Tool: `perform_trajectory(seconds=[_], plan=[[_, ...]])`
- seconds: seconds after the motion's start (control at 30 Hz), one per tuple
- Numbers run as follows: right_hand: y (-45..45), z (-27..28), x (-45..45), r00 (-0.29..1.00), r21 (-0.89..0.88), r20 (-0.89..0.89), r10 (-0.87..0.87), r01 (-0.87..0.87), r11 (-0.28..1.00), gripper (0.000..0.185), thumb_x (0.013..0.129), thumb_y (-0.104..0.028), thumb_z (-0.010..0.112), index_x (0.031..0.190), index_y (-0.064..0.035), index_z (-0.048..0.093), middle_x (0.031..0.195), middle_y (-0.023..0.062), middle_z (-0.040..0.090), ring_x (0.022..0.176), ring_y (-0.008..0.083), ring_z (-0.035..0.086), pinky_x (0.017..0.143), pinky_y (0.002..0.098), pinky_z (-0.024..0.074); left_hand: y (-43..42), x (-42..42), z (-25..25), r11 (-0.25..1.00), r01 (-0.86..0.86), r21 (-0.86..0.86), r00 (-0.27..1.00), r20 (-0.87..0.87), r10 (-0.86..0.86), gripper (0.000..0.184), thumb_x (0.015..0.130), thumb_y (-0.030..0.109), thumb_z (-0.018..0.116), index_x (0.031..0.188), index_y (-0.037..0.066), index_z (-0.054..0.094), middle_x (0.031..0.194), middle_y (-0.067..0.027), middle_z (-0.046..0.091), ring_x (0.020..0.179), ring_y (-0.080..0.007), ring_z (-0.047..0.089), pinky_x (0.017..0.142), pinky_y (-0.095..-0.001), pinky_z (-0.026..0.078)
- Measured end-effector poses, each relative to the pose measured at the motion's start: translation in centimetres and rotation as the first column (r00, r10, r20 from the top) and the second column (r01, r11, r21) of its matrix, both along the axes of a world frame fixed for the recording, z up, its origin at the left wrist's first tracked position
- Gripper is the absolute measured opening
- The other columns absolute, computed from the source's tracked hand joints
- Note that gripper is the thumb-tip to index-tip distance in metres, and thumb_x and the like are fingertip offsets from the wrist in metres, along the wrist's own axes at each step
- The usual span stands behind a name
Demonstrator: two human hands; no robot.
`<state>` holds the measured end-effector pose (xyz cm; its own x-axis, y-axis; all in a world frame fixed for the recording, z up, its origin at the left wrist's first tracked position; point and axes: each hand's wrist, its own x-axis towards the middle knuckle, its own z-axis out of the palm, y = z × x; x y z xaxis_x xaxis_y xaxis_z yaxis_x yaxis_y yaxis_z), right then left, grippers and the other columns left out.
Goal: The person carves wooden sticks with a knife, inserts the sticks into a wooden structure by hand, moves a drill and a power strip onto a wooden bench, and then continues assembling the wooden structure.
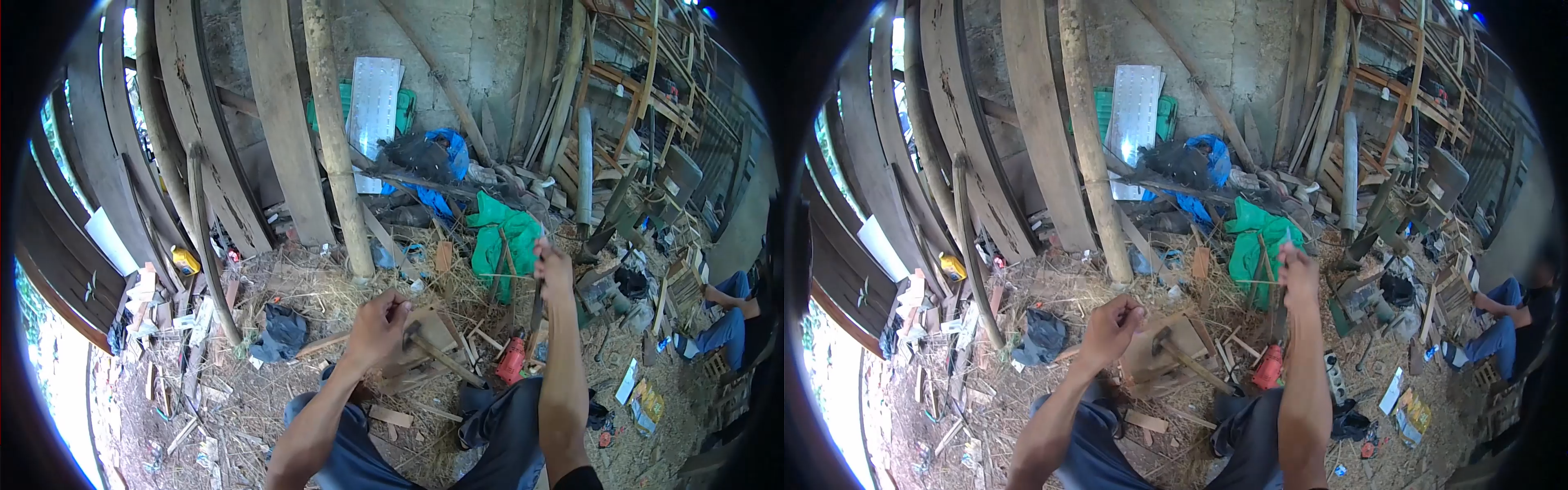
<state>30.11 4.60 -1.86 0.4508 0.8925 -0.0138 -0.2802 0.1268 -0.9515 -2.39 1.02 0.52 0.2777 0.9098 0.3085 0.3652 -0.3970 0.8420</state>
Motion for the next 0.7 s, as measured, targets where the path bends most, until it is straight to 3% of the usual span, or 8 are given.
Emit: perform_trajectory(seconds=[0.03,0.13,0.27,0.4,0.5,0.57,0.7], plan=[[-1.0,1.9,-0.3,0.999,-0.031,0.048,0.026,-0.024,0.999,0.019,0.091,-0.013,0.056,0.103,-0.0004,0.061,0.075,0.0013,0.055,0.049,0.0045,0.04,0.04,0.0186,0.027,0.1,0.2,0.1,0.999,-0.047,-0.01,0.999,0.02,0.048,0.009,0.087,0.009,0.059,0.087,-0.001,0.058,0.063,-0.0139,0.058,0.052,-0.0185,0.056,0.052,-0.0319,0.043],[-2.7,5.3,-6.3,0.949,-0.018,0.053,0.311,-0.31,0.95,0.028,0.091,-0.022,0.061,0.109,-0.001,0.06,0.074,0.0009,0.055,0.049,0.0036,0.036,0.042,0.018,0.0257,0.9,1.4,0.1,0.992,-0.076,0.097,0.997,0.017,0.075,0.01,0.087,0.008,0.06,0.086,-0.001,0.057,0.061,-0.0124,0.057,0.05,-0.0163,0.054,0.05,-0.031,0.042],[-3.5,5.3,-10.5,0.872,-0.025,0.036,0.488,-0.488,0.873,0.03,0.09,-0.025,0.063,0.111,-0.0043,0.059,0.073,0.0002,0.055,0.048,0.0029,0.035,0.043,0.0181,0.0244,0.6,1.9,-0.2,0.991,-0.064,0.113,0.995,0.079,0.056,0.008,0.087,0.006,0.06,0.085,-0.001,0.057,0.059,-0.0123,0.057,0.049,-0.0162,0.054,0.049,-0.0308,0.041],[-3.0,4.8,-10.1,0.85,0.017,-0.001,0.527,-0.527,0.85,0.029,0.09,-0.024,0.063,0.108,-0.0024,0.06,0.072,0.0003,0.056,0.048,0.0033,0.037,0.043,0.0185,0.0247,0.5,2.1,-0.2,0.994,-0.024,0.106,0.998,0.052,0.019,0.006,0.087,0.006,0.06,0.086,0.0,0.058,0.058,-0.0126,0.055,0.049,-0.0163,0.053,0.049,-0.0312,0.041],[-3.1,5.2,-9.6,0.867,-0.07,-0.055,0.495,-0.498,0.864,0.025,0.091,-0.023,0.062,0.102,-0.0007,0.062,0.071,-0.0003,0.056,0.047,0.0036,0.037,0.042,0.0189,0.0249,0.0,2.2,0.4,0.995,0.003,0.103,1.0,0.014,-0.005,0.007,0.087,0.007,0.06,0.087,0.0,0.058,0.058,-0.0127,0.055,0.048,-0.0177,0.052,0.049,-0.0313,0.04],[-2.8,4.8,-9.1,0.893,-0.1,0.001,0.449,-0.447,0.889,0.022,0.092,-0.018,0.06,0.098,0.0029,0.064,0.072,0.0015,0.058,0.048,0.0042,0.039,0.043,0.0198,0.0277,-0.3,2.7,0.7,0.994,0.017,0.107,1.0,-0.024,-0.014,0.007,0.087,0.007,0.06,0.088,0.001,0.058,0.058,-0.0128,0.055,0.047,-0.0185,0.051,0.049,-0.0314,0.04],[-1.1,3.1,-7.5,0.891,-0.132,0.105,0.442,-0.428,0.894,0.024,0.091,-0.021,0.061,0.096,0.0025,0.064,0.071,0.0009,0.056,0.048,0.0037,0.039,0.042,0.0198,0.0274,-0.8,2.4,0.6,0.996,-0.004,0.091,0.999,-0.035,0.007,0.007,0.087,0.007,0.06,0.087,0.001,0.058,0.059,-0.013,0.056,0.047,-0.0193,0.052,0.049,-0.0313,0.04]])
